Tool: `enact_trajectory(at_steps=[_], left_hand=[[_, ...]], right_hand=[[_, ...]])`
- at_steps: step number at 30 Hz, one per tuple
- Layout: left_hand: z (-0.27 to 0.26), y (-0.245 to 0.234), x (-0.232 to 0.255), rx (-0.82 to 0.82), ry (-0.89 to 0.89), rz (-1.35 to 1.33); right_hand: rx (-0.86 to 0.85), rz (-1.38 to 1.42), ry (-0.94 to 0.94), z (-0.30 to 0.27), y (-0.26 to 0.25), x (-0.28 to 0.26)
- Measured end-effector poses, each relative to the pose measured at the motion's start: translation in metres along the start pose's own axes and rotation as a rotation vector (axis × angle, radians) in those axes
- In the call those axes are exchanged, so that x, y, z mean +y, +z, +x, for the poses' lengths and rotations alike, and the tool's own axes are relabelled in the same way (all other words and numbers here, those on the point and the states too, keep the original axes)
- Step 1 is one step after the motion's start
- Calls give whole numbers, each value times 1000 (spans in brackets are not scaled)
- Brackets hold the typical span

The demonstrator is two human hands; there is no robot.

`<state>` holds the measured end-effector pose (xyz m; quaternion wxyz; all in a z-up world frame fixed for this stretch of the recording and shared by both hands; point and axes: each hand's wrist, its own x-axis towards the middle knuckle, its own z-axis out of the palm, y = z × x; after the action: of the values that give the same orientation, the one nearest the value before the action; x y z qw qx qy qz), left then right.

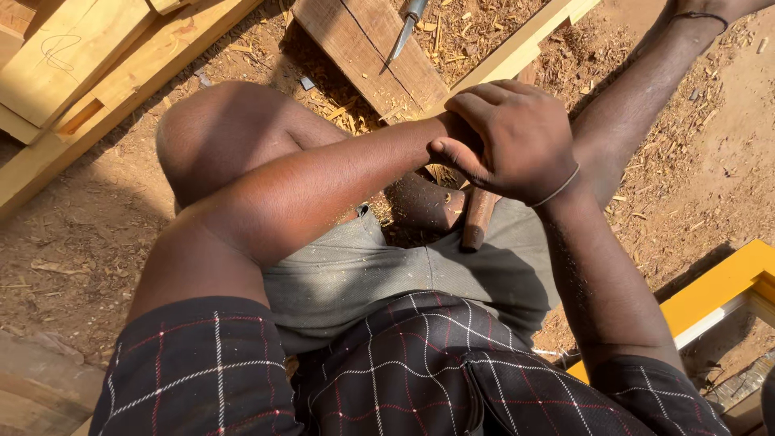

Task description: The person carves a piece of wood using a small chisel and a large wooden mallet while sitting on the ground.

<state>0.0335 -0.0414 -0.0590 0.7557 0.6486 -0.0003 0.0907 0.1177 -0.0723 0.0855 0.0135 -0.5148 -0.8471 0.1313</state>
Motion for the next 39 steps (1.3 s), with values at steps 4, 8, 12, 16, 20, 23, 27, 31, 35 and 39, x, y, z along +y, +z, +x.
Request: enact_trajectory(at_steps=[4, 8, 12, 16, 20, 23, 27, 31, 35, 39], left_hand=[[-4, 15, 5, -206, -77, 343], [-1, 17, 12, -190, -76, 416], [5, -15, 19, 43, -97, 146], [2, -17, 11, 86, -110, 100], [6, -6, -9, -27, -123, 271], [5, 21, -20, -199, -141, 492], [3, 24, -16, -185, -57, 699], [1, -13, 14, 212, -100, 381], [-22, -78, 39, 542, 42, -27], [-34, -126, 23, 701, -331, 326]], right_hand=[[102, 48, -84, -19, 5, -29], [189, 228, -62, -28, -7, -31], [449, 327, -50, -18, -55, -8], [316, 184, -103, 25, -45, 9], [1, -124, 54, 18, -5, -8], [-29, 54, 42, -16, 9, -23], [287, 90, 67, -51, 24, -28], [723, 605, 203, -82, 56, 7], [740, 684, 561, -128, 110, 36], [499, 672, 941, -148, 158, 46]])
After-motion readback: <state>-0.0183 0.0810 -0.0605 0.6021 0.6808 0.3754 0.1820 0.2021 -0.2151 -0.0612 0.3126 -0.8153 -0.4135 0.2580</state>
